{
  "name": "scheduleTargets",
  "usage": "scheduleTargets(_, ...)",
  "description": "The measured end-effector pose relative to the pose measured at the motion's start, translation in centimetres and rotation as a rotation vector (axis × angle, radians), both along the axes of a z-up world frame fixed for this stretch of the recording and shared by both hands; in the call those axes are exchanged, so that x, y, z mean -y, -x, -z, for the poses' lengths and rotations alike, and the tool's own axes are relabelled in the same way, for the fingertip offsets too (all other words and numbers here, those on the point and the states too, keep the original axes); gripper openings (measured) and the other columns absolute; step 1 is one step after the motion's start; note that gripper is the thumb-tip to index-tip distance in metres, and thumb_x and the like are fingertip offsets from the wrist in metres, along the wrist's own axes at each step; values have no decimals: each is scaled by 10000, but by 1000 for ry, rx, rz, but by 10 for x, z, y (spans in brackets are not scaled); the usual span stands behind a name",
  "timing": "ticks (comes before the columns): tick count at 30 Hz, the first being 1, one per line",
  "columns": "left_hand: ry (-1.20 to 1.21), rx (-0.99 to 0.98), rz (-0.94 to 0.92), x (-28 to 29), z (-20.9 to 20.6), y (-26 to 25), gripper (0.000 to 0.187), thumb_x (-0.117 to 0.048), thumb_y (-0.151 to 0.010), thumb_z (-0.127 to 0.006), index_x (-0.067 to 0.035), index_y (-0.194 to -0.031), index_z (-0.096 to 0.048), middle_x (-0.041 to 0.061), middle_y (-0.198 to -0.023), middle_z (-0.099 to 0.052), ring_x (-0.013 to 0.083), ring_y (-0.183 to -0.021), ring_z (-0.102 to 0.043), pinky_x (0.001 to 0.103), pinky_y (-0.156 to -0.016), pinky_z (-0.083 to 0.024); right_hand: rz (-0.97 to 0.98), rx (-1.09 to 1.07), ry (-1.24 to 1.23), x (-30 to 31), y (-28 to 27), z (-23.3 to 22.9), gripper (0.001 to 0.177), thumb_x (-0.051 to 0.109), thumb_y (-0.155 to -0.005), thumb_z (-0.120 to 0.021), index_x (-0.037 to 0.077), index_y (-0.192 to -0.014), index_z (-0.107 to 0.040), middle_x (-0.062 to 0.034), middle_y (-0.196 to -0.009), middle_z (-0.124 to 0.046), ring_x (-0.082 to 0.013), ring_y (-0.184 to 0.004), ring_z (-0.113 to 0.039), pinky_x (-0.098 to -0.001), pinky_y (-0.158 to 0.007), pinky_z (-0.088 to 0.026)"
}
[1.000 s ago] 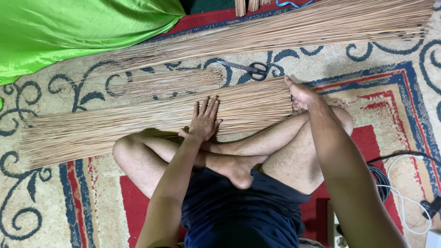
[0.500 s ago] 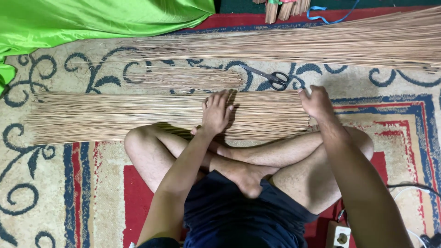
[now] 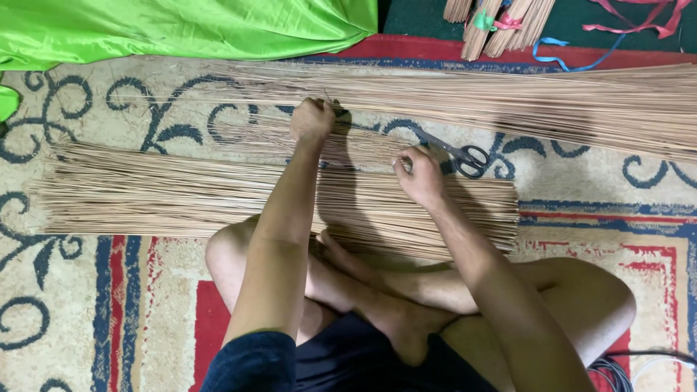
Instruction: Trimming bundles of thin wooden sticks to a uniform length using scissors
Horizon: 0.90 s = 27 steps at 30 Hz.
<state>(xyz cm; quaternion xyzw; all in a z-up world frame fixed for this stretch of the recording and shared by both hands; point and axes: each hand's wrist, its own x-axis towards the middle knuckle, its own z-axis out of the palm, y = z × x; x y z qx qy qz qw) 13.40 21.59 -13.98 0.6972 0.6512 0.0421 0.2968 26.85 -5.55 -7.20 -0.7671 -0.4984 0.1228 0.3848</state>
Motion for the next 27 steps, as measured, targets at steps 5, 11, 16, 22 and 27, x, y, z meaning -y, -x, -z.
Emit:
scheduleTargets(5, 58, 24, 4, 6, -53, -7, 401, -476, -937, -597, -159, -1131, -748, 146, -1044, -764, 344, -1116, -718, 486, -949, -582, -60, 37, -46, -17, 2, -1, 150, 110, -838, -787, 70, -983, -774, -154, -859, -690, -381, -871, -702, -443, -791, -568)
scheduleTargets(11, 42, 80, 40, 12, -66, 10, 273, -370, -973, -586, -230, -1136, -755, 99, -1038, -774, 315, -1101, -729, 438, -937, -591, -51, 49, -17, -22, 27, -89, 144, 158, -860, -788, 83, -981, -774, -127, -867, -706, -350, -888, -717, -416, -804, -577)
scheduleTargets(16, -94, 136, 331, 24, -101, 68, 203, -305, -937, -633, -174, -1008, -771, 167, -938, -773, 406, -996, -728, 527, -850, -588, -49, 28, 17, -27, -9, 2, 159, 163, -883, -767, 57, -1002, -770, -158, -890, -704, -385, -911, -708, -454, -821, -568)
scheduleTargets(22, -118, -23, 760, 27, -115, 107, 204, -202, -920, -666, -166, -1096, -763, 170, -1035, -751, 393, -977, -740, 503, -839, -615, 37, 8, 80, -44, -22, 1, 165, 193, -886, -765, 86, -1012, -782, -144, -915, -737, -367, -951, -718, -450, -853, -574)
scheduleTargets(27, -45, -58, 679, 29, -121, 68, 351, -289, -960, -596, -231, -1301, -654, 150, -1286, -650, 403, -1105, -703, 523, -949, -588, 54, -18, 91, -57, -31, -12, 164, 173, -892, -738, 84, -1023, -782, -152, -930, -755, -370, -956, -724, -453, -848, -579)
